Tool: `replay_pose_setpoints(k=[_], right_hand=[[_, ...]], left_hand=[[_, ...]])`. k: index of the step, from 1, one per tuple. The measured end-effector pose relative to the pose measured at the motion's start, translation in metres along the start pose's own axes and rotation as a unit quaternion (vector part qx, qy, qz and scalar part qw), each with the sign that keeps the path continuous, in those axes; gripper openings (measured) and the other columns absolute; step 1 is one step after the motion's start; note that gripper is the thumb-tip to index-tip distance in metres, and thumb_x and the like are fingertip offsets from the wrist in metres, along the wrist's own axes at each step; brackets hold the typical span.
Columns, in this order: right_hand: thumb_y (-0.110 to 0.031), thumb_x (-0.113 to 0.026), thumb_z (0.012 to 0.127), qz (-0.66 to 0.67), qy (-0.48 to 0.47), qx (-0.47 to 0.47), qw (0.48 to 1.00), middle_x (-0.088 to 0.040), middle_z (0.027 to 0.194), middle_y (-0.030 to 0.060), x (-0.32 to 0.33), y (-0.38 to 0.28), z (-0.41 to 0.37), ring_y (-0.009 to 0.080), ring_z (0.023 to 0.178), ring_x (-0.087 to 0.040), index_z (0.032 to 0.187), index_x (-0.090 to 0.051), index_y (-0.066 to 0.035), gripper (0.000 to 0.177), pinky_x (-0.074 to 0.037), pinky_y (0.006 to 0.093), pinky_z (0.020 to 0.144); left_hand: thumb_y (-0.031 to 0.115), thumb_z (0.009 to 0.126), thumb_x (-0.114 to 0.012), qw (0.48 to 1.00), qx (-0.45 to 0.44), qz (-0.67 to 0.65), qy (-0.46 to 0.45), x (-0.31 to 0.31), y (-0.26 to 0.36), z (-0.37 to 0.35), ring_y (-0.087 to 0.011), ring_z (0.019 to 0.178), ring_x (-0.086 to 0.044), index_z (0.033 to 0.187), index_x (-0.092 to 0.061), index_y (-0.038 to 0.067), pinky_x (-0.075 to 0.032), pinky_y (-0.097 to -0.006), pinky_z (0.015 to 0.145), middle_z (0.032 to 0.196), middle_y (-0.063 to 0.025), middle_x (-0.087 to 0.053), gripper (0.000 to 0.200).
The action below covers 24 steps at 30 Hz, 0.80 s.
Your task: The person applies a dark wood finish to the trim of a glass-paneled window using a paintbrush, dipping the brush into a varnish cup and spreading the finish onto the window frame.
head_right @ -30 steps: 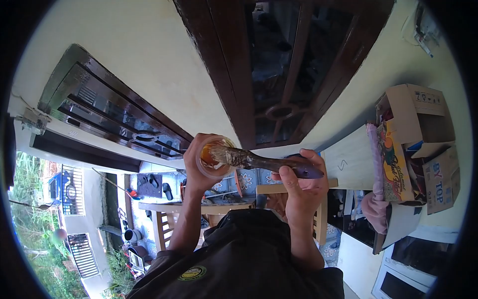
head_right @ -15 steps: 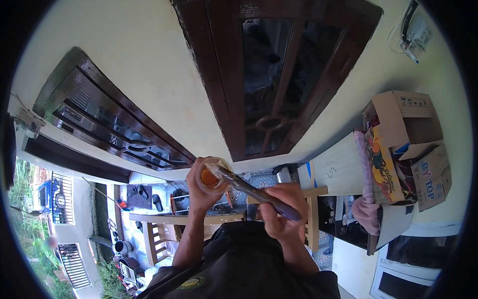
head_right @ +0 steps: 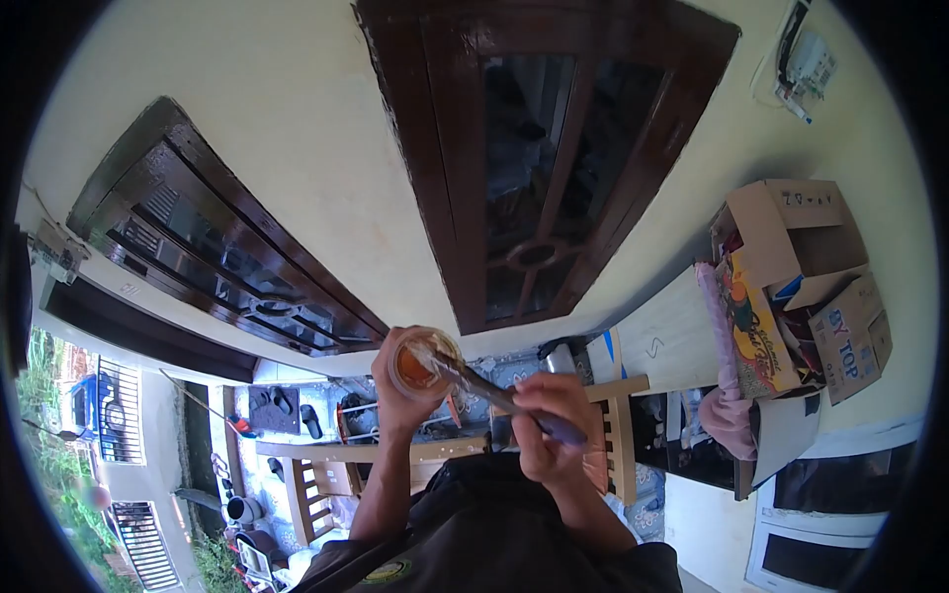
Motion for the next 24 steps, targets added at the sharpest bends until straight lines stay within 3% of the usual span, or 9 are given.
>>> replay_pose_setpoints(k=[3, 5, 8, 12, 15, 17, 21, 23, 24], right_hand=[[-0.022, -0.053, 0.094, 0.028, -0.081, 0.057, 0.995, -0.056, 0.097, 0.0236, -0.006, -0.012, -0.008, 0.0250, 0.077, -0.064, 0.105, -0.044, 0.002, 0.028, -0.056, 0.0325, 0.058], [-0.024, -0.052, 0.095, -0.041, -0.142, 0.061, 0.987, -0.057, 0.099, 0.0241, -0.017, -0.020, -0.007, 0.0248, 0.076, -0.063, 0.105, -0.043, 0.001, 0.029, -0.056, 0.0328, 0.059], [-0.030, -0.054, 0.095, 0.060, 0.039, 0.094, 0.993, -0.061, 0.091, 0.0206, -0.001, -0.014, -0.036, 0.0246, 0.075, -0.063, 0.102, -0.046, 0.000, 0.032, -0.053, 0.0312, 0.065], [-0.031, -0.053, 0.095, -0.018, -0.112, 0.120, 0.986, -0.058, 0.096, 0.0230, -0.017, -0.030, -0.028, 0.0255, 0.074, -0.063, 0.103, -0.043, -0.002, 0.032, -0.058, 0.0348, 0.058], [-0.030, -0.054, 0.095, 0.050, 0.001, 0.139, 0.989, -0.057, 0.096, 0.0235, -0.007, -0.028, -0.045, 0.0266, 0.075, -0.062, 0.103, -0.043, -0.002, 0.031, -0.060, 0.0359, 0.056], [-0.027, -0.052, 0.095, 0.005, -0.055, 0.100, 0.993, -0.057, 0.096, 0.0232, -0.015, -0.031, -0.037, 0.0265, 0.076, -0.062, 0.103, -0.043, -0.002, 0.028, -0.060, 0.0358, 0.057], [-0.025, -0.050, 0.096, 0.111, 0.014, 0.066, 0.992, -0.056, 0.097, 0.0233, -0.009, -0.022, -0.043, 0.0261, 0.075, -0.063, 0.105, -0.043, 0.000, 0.028, -0.060, 0.0363, 0.058], [-0.019, -0.054, 0.094, 0.096, -0.040, -0.014, 0.995, -0.059, 0.100, 0.0246, -0.014, -0.015, -0.040, 0.0262, 0.077, -0.064, 0.107, -0.046, 0.002, 0.026, -0.058, 0.0331, 0.069], [-0.019, -0.055, 0.095, 0.140, 0.000, -0.074, 0.987, -0.059, 0.102, 0.0245, -0.015, -0.003, -0.046, 0.0284, 0.079, -0.066, 0.109, -0.045, 0.001, 0.026, -0.060, 0.0337, 0.069]], left_hand=[[0.010, 0.058, -0.079, 1.000, 0.000, 0.012, 0.008, 0.007, 0.006, -0.001, -0.0154, 0.082, -0.060, 0.099, -0.059, 0.000, -0.048, -0.0272, 0.077, 0.091, -0.0076, -0.061, 0.047], [0.007, 0.057, -0.078, 1.000, -0.003, 0.007, 0.023, 0.013, 0.011, -0.005, -0.0271, 0.082, -0.064, 0.099, -0.064, 0.004, -0.051, -0.0336, 0.074, 0.090, -0.0103, -0.062, 0.045], [0.007, 0.057, -0.079, 0.999, -0.008, 0.001, 0.031, 0.019, 0.008, -0.013, -0.0271, 0.083, -0.065, 0.099, -0.064, 0.003, -0.051, -0.0333, 0.073, 0.090, -0.0105, -0.063, 0.045], [0.010, 0.057, -0.079, 1.000, -0.014, 0.021, 0.019, 0.027, 0.013, -0.021, -0.0164, 0.084, -0.061, 0.100, -0.059, 0.000, -0.048, -0.0279, 0.077, 0.092, -0.0083, -0.061, 0.049], [0.009, 0.056, -0.080, 0.999, -0.019, 0.007, 0.028, 0.031, 0.017, -0.025, -0.0159, 0.086, -0.061, 0.101, -0.059, -0.001, -0.048, -0.0275, 0.078, 0.093, -0.0083, -0.060, 0.050], [0.007, 0.057, -0.080, 0.999, -0.015, 0.015, 0.029, 0.034, 0.018, -0.028, -0.0157, 0.087, -0.061, 0.102, -0.059, -0.001, -0.048, -0.0273, 0.079, 0.093, -0.0080, -0.061, 0.051], [0.008, 0.057, -0.080, 0.999, -0.021, 0.009, 0.031, 0.032, 0.021, -0.030, -0.0152, 0.086, -0.062, 0.102, -0.059, -0.001, -0.048, -0.0269, 0.079, 0.093, -0.0077, -0.062, 0.050], [0.008, 0.057, -0.080, 1.000, -0.008, 0.011, 0.023, 0.029, 0.019, -0.031, -0.0147, 0.084, -0.062, 0.102, -0.060, -0.001, -0.049, -0.0262, 0.079, 0.092, -0.0075, -0.063, 0.050], [0.008, 0.057, -0.080, 1.000, -0.008, 0.011, 0.021, 0.027, 0.018, -0.032, -0.0147, 0.084, -0.062, 0.102, -0.060, -0.001, -0.049, -0.0262, 0.079, 0.092, -0.0075, -0.063, 0.050]])
Point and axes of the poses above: each hand's wrist, its own z-axis towards the middle knuckle, its own x-axis out of the back of the hand, y = z × x, the point moved 7 cm from there along z, towards the middle knuckle
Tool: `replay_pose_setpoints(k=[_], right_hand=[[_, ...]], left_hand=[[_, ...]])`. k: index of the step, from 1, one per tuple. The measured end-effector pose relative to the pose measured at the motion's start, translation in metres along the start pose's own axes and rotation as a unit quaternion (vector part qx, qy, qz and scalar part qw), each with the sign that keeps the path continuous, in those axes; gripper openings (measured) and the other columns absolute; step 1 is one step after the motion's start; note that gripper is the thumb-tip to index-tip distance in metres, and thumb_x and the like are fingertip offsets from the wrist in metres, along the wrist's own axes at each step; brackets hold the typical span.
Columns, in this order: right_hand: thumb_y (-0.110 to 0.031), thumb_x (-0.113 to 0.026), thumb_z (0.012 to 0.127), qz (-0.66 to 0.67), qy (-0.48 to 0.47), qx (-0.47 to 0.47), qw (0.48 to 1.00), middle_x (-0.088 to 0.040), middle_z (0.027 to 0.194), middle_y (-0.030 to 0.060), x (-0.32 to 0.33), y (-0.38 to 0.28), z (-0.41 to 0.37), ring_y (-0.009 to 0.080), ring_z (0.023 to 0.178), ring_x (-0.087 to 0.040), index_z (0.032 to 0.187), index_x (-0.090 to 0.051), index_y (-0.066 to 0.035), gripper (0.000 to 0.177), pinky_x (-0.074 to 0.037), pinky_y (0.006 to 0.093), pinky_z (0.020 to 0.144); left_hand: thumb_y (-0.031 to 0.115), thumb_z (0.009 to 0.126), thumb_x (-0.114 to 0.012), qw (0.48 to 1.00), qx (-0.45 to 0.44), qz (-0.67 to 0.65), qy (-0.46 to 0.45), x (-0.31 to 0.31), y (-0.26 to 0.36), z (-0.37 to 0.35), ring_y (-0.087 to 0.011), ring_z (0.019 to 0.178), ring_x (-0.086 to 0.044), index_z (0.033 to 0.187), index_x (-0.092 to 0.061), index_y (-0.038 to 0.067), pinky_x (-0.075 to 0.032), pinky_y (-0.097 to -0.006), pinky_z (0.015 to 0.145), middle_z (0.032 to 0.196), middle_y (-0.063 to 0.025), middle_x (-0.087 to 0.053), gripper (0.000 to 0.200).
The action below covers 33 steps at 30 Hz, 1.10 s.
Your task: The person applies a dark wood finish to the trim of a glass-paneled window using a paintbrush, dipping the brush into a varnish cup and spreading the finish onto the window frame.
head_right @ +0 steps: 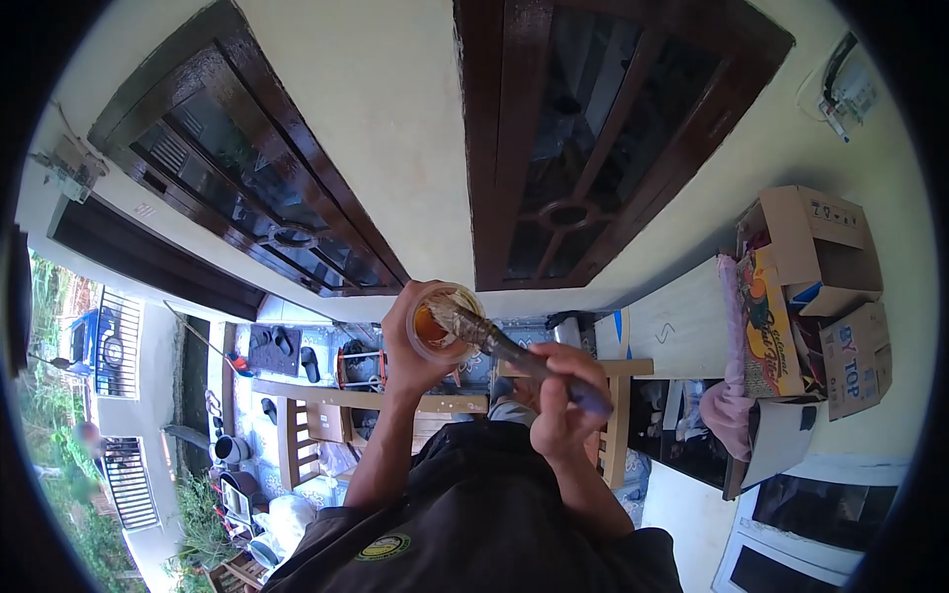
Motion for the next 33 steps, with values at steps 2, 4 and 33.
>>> replay_pose_setpoints(k=[2, 4, 33], right_hand=[[-0.016, -0.057, 0.094, 0.120, 0.063, -0.124, 0.983, -0.058, 0.104, 0.0240, 0.005, 0.012, 0.001, 0.0289, 0.080, -0.067, 0.110, -0.046, 0.001, 0.025, -0.060, 0.0338, 0.069], [-0.012, -0.061, 0.092, 0.288, 0.125, -0.277, 0.908, -0.061, 0.106, 0.0203, 0.006, 0.036, -0.008, 0.0278, 0.083, -0.069, 0.110, -0.049, -0.002, 0.024, -0.060, 0.0339, 0.069], [-0.022, -0.054, 0.096, 0.523, 0.082, -0.465, 0.709, -0.070, 0.093, 0.0166, 0.032, 0.132, 0.014, 0.0239, 0.081, -0.071, 0.109, -0.059, -0.007, 0.020, -0.061, 0.0344, 0.066]], left_hand=[[0.008, 0.057, -0.080, 1.000, 0.000, -0.006, 0.002, -0.002, -0.003, -0.001, -0.0139, 0.083, -0.062, 0.101, -0.060, -0.001, -0.049, -0.0257, 0.078, 0.092, -0.0070, -0.063, 0.049], [0.008, 0.057, -0.080, 1.000, 0.007, -0.013, 0.001, -0.005, -0.004, -0.004, -0.0135, 0.084, -0.062, 0.102, -0.060, 0.000, -0.049, -0.0256, 0.078, 0.092, -0.0067, -0.063, 0.050], [0.002, 0.062, -0.078, 0.996, 0.066, -0.058, 0.032, -0.084, -0.019, 0.023, -0.0155, 0.090, -0.062, 0.109, -0.057, 0.000, -0.050, -0.0279, 0.081, 0.099, -0.0076, -0.063, 0.052]])
Point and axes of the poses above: each hand's wrist, its own z-axis towards the middle knuckle, its own x-axis out of the back of the hand, y = z × x, the point moved 7 cm from there along z, towards the middle knuckle
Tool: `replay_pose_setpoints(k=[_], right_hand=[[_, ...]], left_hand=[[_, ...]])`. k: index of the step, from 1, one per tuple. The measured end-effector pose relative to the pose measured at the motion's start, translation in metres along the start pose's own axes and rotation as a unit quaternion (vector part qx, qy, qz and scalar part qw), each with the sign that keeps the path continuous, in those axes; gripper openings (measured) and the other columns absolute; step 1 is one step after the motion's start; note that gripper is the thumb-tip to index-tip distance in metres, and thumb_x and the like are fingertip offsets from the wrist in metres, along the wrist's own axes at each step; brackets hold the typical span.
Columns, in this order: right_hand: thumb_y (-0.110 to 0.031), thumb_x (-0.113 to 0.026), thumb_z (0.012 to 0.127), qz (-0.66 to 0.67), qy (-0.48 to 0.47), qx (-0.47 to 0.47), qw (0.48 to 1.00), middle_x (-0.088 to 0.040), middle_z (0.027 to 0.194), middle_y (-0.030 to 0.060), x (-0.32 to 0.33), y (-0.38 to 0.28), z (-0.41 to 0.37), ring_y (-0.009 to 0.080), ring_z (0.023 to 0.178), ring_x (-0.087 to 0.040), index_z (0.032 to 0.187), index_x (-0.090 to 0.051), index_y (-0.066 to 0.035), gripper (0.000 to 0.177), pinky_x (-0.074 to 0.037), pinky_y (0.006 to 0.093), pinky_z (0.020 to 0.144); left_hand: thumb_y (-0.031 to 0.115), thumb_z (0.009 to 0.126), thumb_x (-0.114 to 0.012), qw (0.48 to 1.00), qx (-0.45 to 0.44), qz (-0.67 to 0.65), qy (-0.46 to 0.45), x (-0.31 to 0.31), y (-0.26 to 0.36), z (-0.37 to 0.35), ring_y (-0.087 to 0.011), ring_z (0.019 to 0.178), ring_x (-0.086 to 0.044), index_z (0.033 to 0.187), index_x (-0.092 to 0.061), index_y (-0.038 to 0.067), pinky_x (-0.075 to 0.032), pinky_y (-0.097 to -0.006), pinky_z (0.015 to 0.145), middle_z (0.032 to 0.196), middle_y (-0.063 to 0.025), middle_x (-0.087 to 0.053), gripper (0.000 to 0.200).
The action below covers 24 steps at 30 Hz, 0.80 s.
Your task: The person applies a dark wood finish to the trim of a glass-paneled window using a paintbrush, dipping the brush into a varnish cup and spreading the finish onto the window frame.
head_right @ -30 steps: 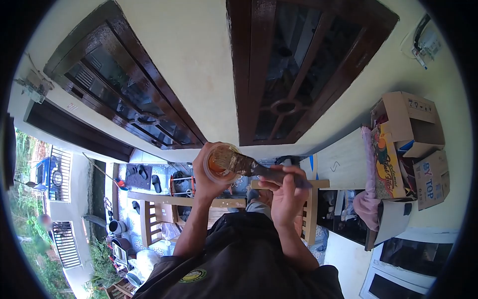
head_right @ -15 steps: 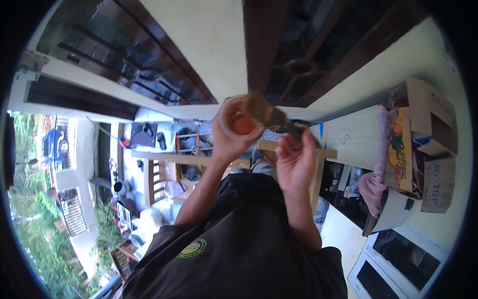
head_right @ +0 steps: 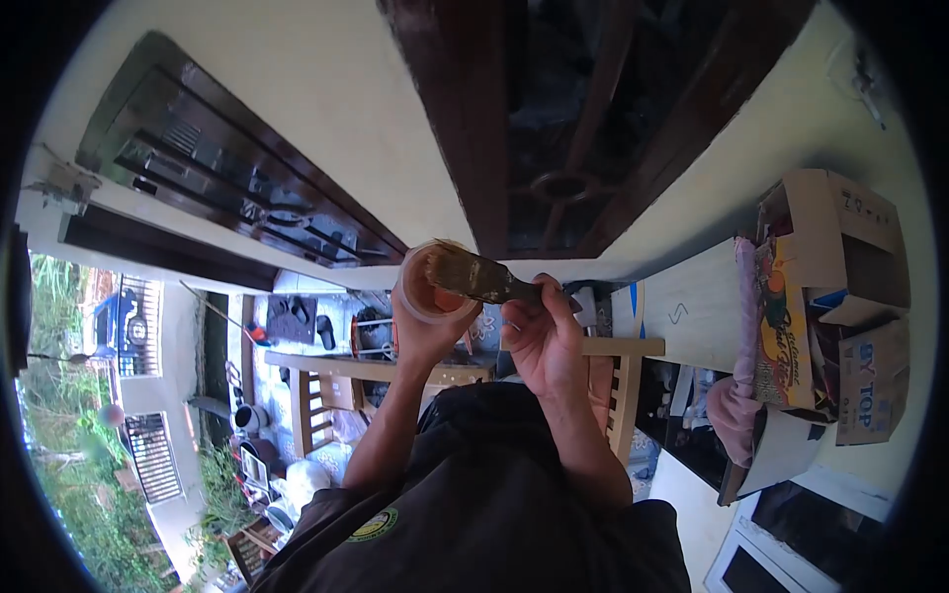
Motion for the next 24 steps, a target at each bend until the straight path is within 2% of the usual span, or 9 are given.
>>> replay_pose_setpoints(k=[3, 10, 12, 14, 16, 17, 19, 23, 24], right_hand=[[-0.027, -0.051, 0.098, -0.008, -0.052, 0.065, 0.996, -0.069, 0.099, 0.0176, -0.013, -0.012, 0.008, 0.0220, 0.081, -0.070, 0.124, -0.052, -0.008, 0.032, -0.060, 0.0336, 0.068], [-0.018, -0.055, 0.096, -0.016, -0.096, 0.185, 0.978, -0.069, 0.097, 0.0170, -0.052, -0.052, 0.050, 0.0224, 0.079, -0.070, 0.125, -0.052, -0.004, 0.032, -0.060, 0.0320, 0.066], [-0.009, -0.060, 0.093, -0.235, -0.039, 0.378, 0.894, -0.069, 0.095, 0.0170, -0.068, -0.078, 0.058, 0.0230, 0.078, -0.070, 0.120, -0.056, 0.001, 0.030, -0.060, 0.0297, 0.067], [-0.004, -0.064, 0.089, -0.281, 0.011, 0.418, 0.864, -0.069, 0.094, 0.0165, -0.082, -0.085, 0.077, 0.0238, 0.078, -0.071, 0.113, -0.059, 0.005, 0.026, -0.059, 0.0288, 0.070], [-0.003, -0.068, 0.086, -0.379, -0.041, 0.528, 0.759, -0.069, 0.095, 0.0157, -0.106, -0.091, 0.087, 0.0239, 0.083, -0.071, 0.106, -0.064, 0.004, 0.022, -0.058, 0.0290, 0.073], [-0.003, -0.068, 0.086, -0.376, -0.038, 0.530, 0.759, -0.069, 0.095, 0.0157, -0.108, -0.095, 0.100, 0.0239, 0.083, -0.071, 0.106, -0.064, 0.004, 0.022, -0.058, 0.0290, 0.073], [-0.001, -0.070, 0.083, -0.458, -0.066, 0.642, 0.611, -0.070, 0.095, 0.0151, -0.128, -0.097, 0.104, 0.0234, 0.087, -0.070, 0.102, -0.066, 0.002, 0.019, -0.056, 0.0288, 0.075], [-0.001, -0.073, 0.081, -0.451, -0.063, 0.661, 0.596, -0.070, 0.095, 0.0155, -0.143, -0.099, 0.119, 0.0243, 0.089, -0.070, 0.100, -0.068, 0.000, 0.019, -0.055, 0.0289, 0.075], [-0.001, -0.070, 0.083, -0.457, -0.064, 0.692, 0.555, -0.069, 0.096, 0.0157, -0.149, -0.098, 0.116, 0.0228, 0.088, -0.070, 0.102, -0.066, 0.002, 0.019, -0.055, 0.0280, 0.074]], left_hand=[[0.002, 0.064, -0.078, 0.999, 0.026, -0.020, 0.030, -0.003, 0.001, 0.011, -0.0146, 0.089, -0.062, 0.109, -0.057, 0.001, -0.049, -0.0270, 0.081, 0.099, -0.0072, -0.063, 0.050], [-0.001, 0.066, -0.081, 0.997, -0.008, 0.066, 0.034, -0.006, 0.013, 0.017, -0.0117, 0.089, -0.059, 0.109, -0.053, 0.000, -0.049, -0.0251, 0.080, 0.097, -0.0059, -0.058, 0.051], [0.001, 0.065, -0.083, 0.996, -0.013, 0.086, 0.025, -0.002, 0.010, 0.007, -0.0127, 0.088, -0.059, 0.108, -0.054, 0.001, -0.049, -0.0258, 0.081, 0.097, -0.0060, -0.059, 0.051], [0.005, 0.064, -0.085, 0.991, -0.020, 0.131, 0.013, 0.004, 0.007, -0.007, -0.0136, 0.088, -0.059, 0.106, -0.055, 0.002, -0.049, -0.0270, 0.081, 0.096, -0.0058, -0.059, 0.052], [0.008, 0.063, -0.086, 0.989, 0.005, 0.150, 0.005, 0.007, 0.003, -0.018, -0.0143, 0.088, -0.059, 0.103, -0.056, 0.003, -0.049, -0.0283, 0.082, 0.096, -0.0061, -0.060, 0.051], [0.009, 0.063, -0.086, 0.989, 0.039, 0.140, 0.012, 0.011, -0.006, -0.023, -0.0141, 0.088, -0.059, 0.102, -0.056, 0.003, -0.049, -0.0283, 0.082, 0.095, -0.0061, -0.060, 0.050], [0.007, 0.064, -0.085, 0.987, 0.085, 0.137, 0.016, 0.017, -0.022, -0.031, -0.0142, 0.090, -0.060, 0.105, -0.055, 0.003, -0.049, -0.0284, 0.082, 0.098, -0.0066, -0.060, 0.050], [0.003, 0.067, -0.082, 0.989, 0.070, 0.126, 0.031, 0.022, -0.030, -0.035, -0.0148, 0.091, -0.060, 0.109, -0.053, 0.003, -0.050, -0.0287, 0.082, 0.100, -0.0068, -0.059, 0.051], [0.007, 0.066, -0.083, 0.990, 0.082, 0.099, 0.056, 0.023, -0.028, -0.035, -0.0152, 0.090, -0.060, 0.107, -0.054, 0.003, -0.050, -0.0290, 0.082, 0.098, -0.0064, -0.060, 0.051]])
Point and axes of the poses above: each hand's wrist, its own z-axis towards the middle knuckle, its own x-axis out of the back of the hand, y = z × x, the point moved 7 cm from there along z, towards the middle knuckle
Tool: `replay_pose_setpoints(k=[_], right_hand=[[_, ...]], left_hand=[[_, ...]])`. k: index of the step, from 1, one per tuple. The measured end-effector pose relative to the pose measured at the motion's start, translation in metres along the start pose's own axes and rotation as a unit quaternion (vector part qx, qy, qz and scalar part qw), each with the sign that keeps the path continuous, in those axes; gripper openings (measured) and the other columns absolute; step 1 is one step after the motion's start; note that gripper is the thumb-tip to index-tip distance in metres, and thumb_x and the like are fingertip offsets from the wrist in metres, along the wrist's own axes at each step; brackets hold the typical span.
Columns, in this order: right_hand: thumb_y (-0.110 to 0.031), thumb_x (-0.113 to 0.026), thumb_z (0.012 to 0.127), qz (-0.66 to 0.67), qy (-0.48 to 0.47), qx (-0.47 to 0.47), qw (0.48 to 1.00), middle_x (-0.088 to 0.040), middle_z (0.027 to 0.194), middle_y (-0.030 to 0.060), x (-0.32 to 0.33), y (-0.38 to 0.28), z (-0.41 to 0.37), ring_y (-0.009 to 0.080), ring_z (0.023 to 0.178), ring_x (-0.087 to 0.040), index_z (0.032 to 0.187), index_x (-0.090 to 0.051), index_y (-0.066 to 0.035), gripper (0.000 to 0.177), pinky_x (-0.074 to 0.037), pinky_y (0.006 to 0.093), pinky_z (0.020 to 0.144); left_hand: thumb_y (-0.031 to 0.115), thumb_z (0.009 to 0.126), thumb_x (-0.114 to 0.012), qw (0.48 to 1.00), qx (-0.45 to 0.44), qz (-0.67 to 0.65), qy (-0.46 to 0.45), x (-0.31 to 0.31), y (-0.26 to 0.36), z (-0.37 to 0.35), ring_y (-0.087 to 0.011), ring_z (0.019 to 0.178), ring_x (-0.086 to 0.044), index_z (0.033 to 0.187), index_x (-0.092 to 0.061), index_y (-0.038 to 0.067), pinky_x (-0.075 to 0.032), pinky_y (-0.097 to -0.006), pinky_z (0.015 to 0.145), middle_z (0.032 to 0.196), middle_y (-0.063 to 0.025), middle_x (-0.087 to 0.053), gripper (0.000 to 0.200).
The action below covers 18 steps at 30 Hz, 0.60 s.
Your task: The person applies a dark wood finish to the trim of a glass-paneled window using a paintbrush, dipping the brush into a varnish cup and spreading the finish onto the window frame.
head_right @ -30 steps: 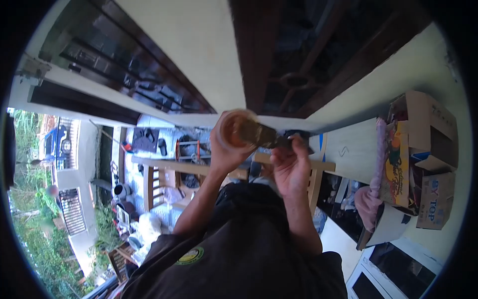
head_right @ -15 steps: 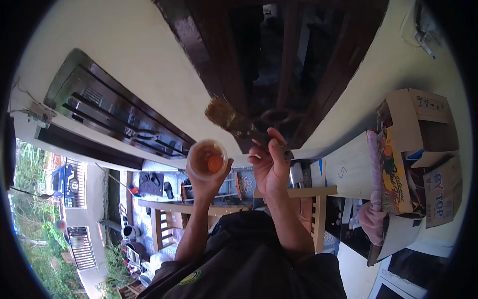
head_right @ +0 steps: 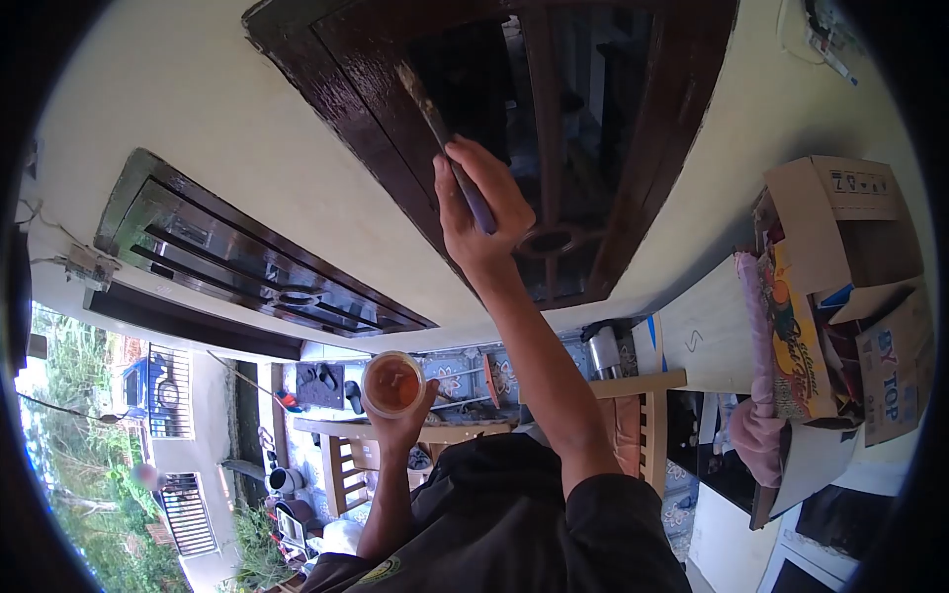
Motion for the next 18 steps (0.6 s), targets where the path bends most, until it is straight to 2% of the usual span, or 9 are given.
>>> replay_pose_setpoints(k=[1, 4, 7, 14, 16, 18], right_hand=[[-0.001, -0.067, 0.086, -0.023, 0.006, 0.046, 0.999, -0.068, 0.097, 0.0160, -0.003, -0.006, 0.003, 0.0214, 0.086, -0.070, 0.104, -0.064, 0.004, 0.019, -0.056, 0.0271, 0.074], [-0.001, -0.069, 0.085, -0.029, 0.033, 0.095, 0.995, -0.068, 0.095, 0.0155, -0.011, -0.010, 0.011, 0.0227, 0.088, -0.069, 0.102, -0.065, 0.003, 0.018, -0.055, 0.0279, 0.074], [0.000, -0.074, 0.078, -0.029, 0.041, 0.098, 0.994, -0.069, 0.093, 0.0153, -0.019, -0.011, 0.015, 0.0270, 0.084, -0.069, 0.098, -0.068, -0.001, 0.021, -0.055, 0.0307, 0.072], [0.001, -0.073, 0.078, -0.054, 0.015, 0.073, 0.996, -0.067, 0.091, 0.0138, -0.013, 0.004, -0.018, 0.0267, 0.081, -0.068, 0.098, -0.067, -0.002, 0.021, -0.056, 0.0318, 0.069], [0.001, -0.072, 0.078, -0.076, -0.009, 0.046, 0.996, -0.067, 0.092, 0.0142, -0.006, 0.006, -0.029, 0.0264, 0.081, -0.068, 0.099, -0.067, -0.001, 0.022, -0.055, 0.0312, 0.069], [0.001, -0.073, 0.078, -0.067, 0.009, 0.058, 0.996, -0.067, 0.092, 0.0141, -0.001, 0.002, -0.022, 0.0264, 0.080, -0.068, 0.099, -0.067, -0.002, 0.021, -0.055, 0.0311, 0.069]], left_hand=[[0.010, 0.064, -0.084, 0.999, 0.015, -0.028, 0.021, 0.002, 0.001, 0.000, -0.0155, 0.088, -0.061, 0.106, -0.056, 0.003, -0.049, -0.0293, 0.083, 0.096, -0.0060, -0.062, 0.051], [0.010, 0.065, -0.085, 1.000, 0.018, -0.006, 0.012, 0.003, 0.002, -0.001, -0.0146, 0.087, -0.061, 0.106, -0.055, 0.003, -0.050, -0.0289, 0.082, 0.095, -0.0057, -0.061, 0.051], [0.009, 0.065, -0.084, 0.999, 0.038, -0.019, 0.017, 0.005, -0.002, -0.002, -0.0143, 0.086, -0.061, 0.105, -0.055, 0.003, -0.050, -0.0287, 0.081, 0.095, -0.0059, -0.061, 0.050], [0.009, 0.066, -0.084, 0.995, 0.081, -0.057, 0.019, 0.012, -0.027, -0.005, -0.0144, 0.087, -0.060, 0.107, -0.053, 0.003, -0.050, -0.0282, 0.080, 0.096, -0.0056, -0.060, 0.052], [-0.008, 0.072, -0.074, 0.999, 0.019, -0.023, -0.014, 0.011, -0.019, -0.004, -0.0127, 0.092, -0.056, 0.114, -0.047, 0.003, -0.050, -0.0262, 0.078, 0.101, -0.0053, -0.053, 0.051], [-0.008, 0.073, -0.074, 1.000, 0.014, -0.017, -0.015, 0.012, -0.019, -0.001, -0.0122, 0.092, -0.055, 0.114, -0.047, 0.004, -0.049, -0.0260, 0.079, 0.102, -0.0049, -0.053, 0.051]])
Point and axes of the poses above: each hand's wrist, its own z-axis towards the middle knuckle, its own x-axis out of the back of the hand, y = z × x, the point moved 7 cm from there along z, towards the middle knuckle
